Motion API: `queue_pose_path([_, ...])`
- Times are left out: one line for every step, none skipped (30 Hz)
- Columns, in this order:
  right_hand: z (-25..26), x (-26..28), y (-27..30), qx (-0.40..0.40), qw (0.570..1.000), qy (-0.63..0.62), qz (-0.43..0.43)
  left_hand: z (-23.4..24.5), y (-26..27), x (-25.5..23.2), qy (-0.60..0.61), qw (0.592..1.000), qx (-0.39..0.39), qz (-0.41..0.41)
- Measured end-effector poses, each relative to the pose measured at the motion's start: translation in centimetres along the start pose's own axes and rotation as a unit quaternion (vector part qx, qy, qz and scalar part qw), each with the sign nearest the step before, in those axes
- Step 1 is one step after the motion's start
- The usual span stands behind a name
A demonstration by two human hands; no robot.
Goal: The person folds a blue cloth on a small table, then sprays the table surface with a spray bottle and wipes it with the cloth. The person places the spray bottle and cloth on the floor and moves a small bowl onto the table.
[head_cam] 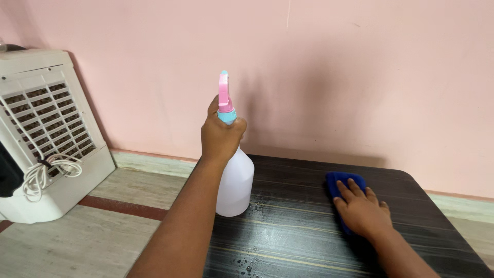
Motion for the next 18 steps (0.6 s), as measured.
queue_pose_path([-0.2,-1.7,-0.6,0.001,1.000,0.004,-0.013,-0.2,-0.1,0.1,0.007,1.000,0.004,-0.008])
queue_pose_path([-0.5,-3.4,-1.2,0.003,1.000,0.008,-0.027,-0.3,-0.2,0.3,0.003,1.000,0.000,-0.009])
queue_pose_path([-0.8,-5.3,-1.7,0.005,0.999,0.013,-0.040,-0.4,-0.2,0.6,-0.001,1.000,-0.003,-0.010])
queue_pose_path([-1.0,-7.1,-2.2,0.000,0.999,0.011,-0.052,-0.5,-0.3,0.9,-0.005,1.000,-0.007,-0.012])
queue_pose_path([-1.3,-8.9,-2.7,-0.005,0.998,0.009,-0.064,-0.6,-0.4,1.0,-0.018,0.999,-0.013,-0.027])
queue_pose_path([-1.5,-10.7,-3.1,-0.011,0.997,0.007,-0.075,-0.5,-0.5,1.0,-0.030,0.998,-0.020,-0.042])
queue_pose_path([-1.6,-12.5,-3.5,-0.019,0.996,0.008,-0.084,-0.4,-0.5,1.0,-0.042,0.997,-0.026,-0.057])
queue_pose_path([-1.8,-14.2,-3.8,-0.028,0.995,0.009,-0.092,-0.6,-0.5,1.3,-0.051,0.997,-0.022,-0.051])
queue_pose_path([-2.0,-15.7,-4.2,-0.037,0.994,0.011,-0.101,-0.6,-0.4,1.7,-0.060,0.997,-0.018,-0.045])
queue_pose_path([-2.3,-17.1,-4.7,-0.039,0.993,0.010,-0.110,-0.7,-0.3,2.0,-0.069,0.997,-0.015,-0.038])
queue_pose_path([-2.7,-18.3,-5.1,-0.041,0.992,0.010,-0.120,-0.7,-0.2,2.3,-0.092,0.995,-0.013,-0.034])
queue_pose_path([-3.0,-19.3,-5.6,-0.043,0.991,0.009,-0.129,-0.7,-0.1,2.6,-0.116,0.993,-0.012,-0.029])
queue_pose_path([-3.3,-20.0,-6.2,-0.045,0.990,0.011,-0.131,-0.7,0.1,2.9,-0.140,0.990,-0.010,-0.025])
queue_pose_path([-3.6,-20.3,-7.0,-0.047,0.990,0.014,-0.134,-0.7,0.2,2.9,-0.139,0.990,-0.011,-0.028])
queue_pose_path([-3.8,-20.5,-7.7,-0.049,0.989,0.017,-0.136,-0.7,0.2,2.9,-0.139,0.990,-0.011,-0.031])
queue_pose_path([-4.0,-20.6,-8.3,-0.047,0.989,0.019,-0.142,-0.6,0.2,2.8,-0.138,0.990,-0.012,-0.034])
queue_pose_path([-4.1,-20.6,-9.0,-0.044,0.988,0.020,-0.148,-0.6,0.3,2.9,-0.136,0.990,-0.005,-0.029])
queue_pose_path([-4.2,-20.4,-9.7,-0.041,0.987,0.021,-0.153,-0.6,0.4,3.0,-0.135,0.991,0.002,-0.023])
Point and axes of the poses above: each hand's wrist, its own y-axis away from the middle knuckle, its own z-axis out of the back of the hand, x = y × z, the point moved 9 cm from there along -y, towards the middle knuckle, and after that the axes turned 10 degrees about -x, right-handed, at the moved point
